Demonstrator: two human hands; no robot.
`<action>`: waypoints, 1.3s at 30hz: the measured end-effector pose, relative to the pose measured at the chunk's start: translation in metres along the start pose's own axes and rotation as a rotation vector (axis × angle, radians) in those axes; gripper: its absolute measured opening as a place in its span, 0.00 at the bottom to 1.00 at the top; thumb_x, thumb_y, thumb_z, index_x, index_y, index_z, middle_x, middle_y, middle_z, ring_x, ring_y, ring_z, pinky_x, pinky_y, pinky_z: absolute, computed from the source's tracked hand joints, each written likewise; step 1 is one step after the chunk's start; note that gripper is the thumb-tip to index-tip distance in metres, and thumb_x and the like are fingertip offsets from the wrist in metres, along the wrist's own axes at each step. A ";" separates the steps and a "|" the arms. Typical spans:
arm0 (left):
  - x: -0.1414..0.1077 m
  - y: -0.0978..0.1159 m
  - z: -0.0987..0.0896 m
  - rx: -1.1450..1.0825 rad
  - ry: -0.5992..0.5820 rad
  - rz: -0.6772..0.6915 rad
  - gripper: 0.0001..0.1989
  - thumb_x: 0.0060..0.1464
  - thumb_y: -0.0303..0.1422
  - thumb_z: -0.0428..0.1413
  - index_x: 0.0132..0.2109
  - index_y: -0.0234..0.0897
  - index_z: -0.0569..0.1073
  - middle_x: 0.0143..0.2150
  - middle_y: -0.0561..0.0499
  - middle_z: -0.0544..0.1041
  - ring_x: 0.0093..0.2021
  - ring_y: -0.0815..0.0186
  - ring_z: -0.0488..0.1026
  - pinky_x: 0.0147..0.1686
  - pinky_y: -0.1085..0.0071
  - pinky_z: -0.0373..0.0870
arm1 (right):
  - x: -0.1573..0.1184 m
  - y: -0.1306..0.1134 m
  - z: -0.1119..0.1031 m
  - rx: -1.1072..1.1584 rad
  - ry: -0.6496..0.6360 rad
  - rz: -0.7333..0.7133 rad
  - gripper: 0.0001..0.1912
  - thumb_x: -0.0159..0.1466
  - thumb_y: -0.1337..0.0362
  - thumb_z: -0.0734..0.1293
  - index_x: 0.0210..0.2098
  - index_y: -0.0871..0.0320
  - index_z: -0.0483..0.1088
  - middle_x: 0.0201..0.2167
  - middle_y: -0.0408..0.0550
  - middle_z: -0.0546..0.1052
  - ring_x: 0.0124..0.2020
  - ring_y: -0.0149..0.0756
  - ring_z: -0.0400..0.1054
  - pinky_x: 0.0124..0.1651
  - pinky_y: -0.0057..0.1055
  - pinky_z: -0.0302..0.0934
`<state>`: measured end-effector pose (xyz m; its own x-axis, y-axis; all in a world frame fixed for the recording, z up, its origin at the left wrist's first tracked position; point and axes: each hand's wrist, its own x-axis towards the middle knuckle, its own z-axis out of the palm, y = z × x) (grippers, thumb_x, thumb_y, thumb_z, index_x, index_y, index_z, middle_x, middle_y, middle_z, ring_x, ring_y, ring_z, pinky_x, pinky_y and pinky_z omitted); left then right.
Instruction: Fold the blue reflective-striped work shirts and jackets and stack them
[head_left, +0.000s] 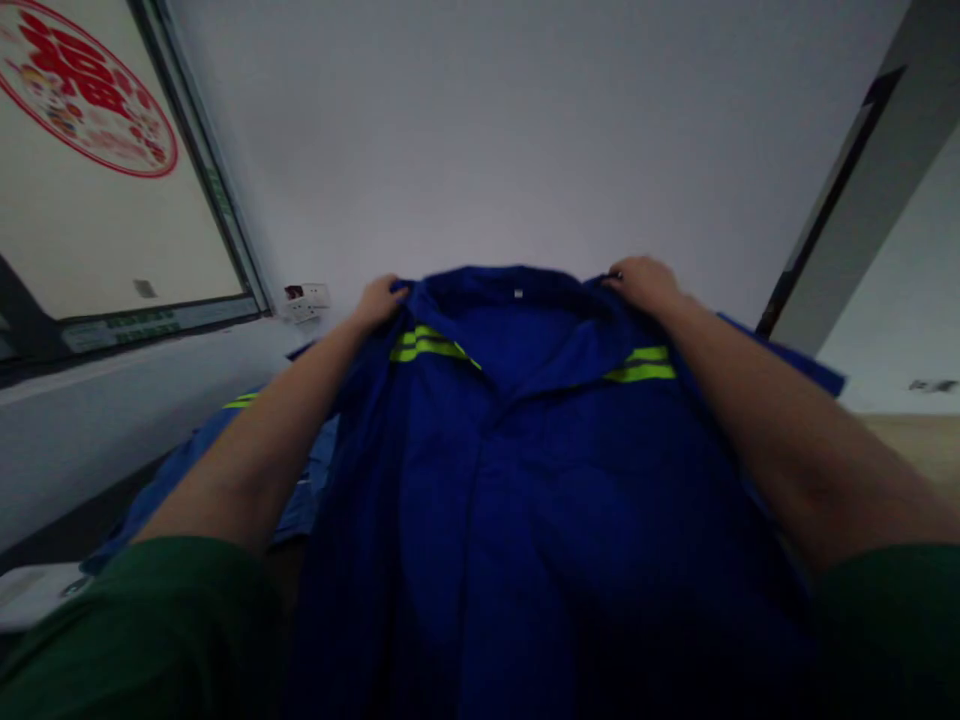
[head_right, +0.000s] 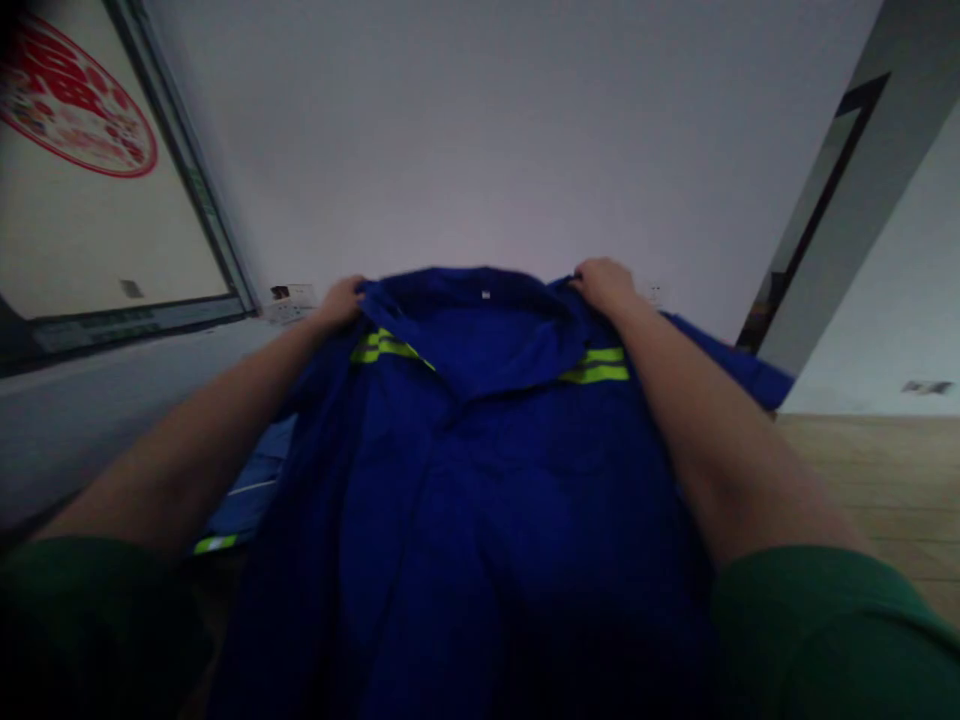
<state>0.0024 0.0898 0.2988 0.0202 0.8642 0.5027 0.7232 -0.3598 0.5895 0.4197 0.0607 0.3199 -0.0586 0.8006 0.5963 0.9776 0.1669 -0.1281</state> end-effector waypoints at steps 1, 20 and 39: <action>-0.004 -0.019 0.028 0.053 -0.007 -0.034 0.15 0.61 0.28 0.51 0.51 0.20 0.70 0.56 0.41 0.72 0.59 0.59 0.63 0.61 0.67 0.54 | -0.006 0.000 0.029 -0.043 -0.064 0.036 0.18 0.70 0.61 0.60 0.46 0.71 0.73 0.49 0.67 0.73 0.56 0.48 0.64 0.58 0.45 0.55; -0.207 -0.293 0.100 0.368 -0.231 -0.164 0.24 0.58 0.30 0.39 0.58 0.30 0.66 0.59 0.39 0.70 0.60 0.57 0.66 0.63 0.62 0.57 | -0.187 0.014 0.264 -0.190 -0.193 -0.130 0.26 0.68 0.60 0.54 0.65 0.56 0.57 0.69 0.54 0.51 0.70 0.52 0.37 0.67 0.60 0.28; -0.158 -0.365 0.074 0.539 -0.263 -0.258 0.24 0.59 0.31 0.41 0.58 0.25 0.68 0.57 0.37 0.73 0.58 0.54 0.70 0.59 0.61 0.63 | -0.258 0.030 0.257 -0.045 -0.615 -0.073 0.34 0.68 0.43 0.51 0.69 0.49 0.49 0.69 0.50 0.50 0.69 0.52 0.42 0.67 0.56 0.37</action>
<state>-0.2132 0.1109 -0.0423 -0.0813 0.9810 0.1760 0.9709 0.0380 0.2364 0.4121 0.0068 -0.0418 -0.2181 0.9753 0.0352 0.9735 0.2200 -0.0631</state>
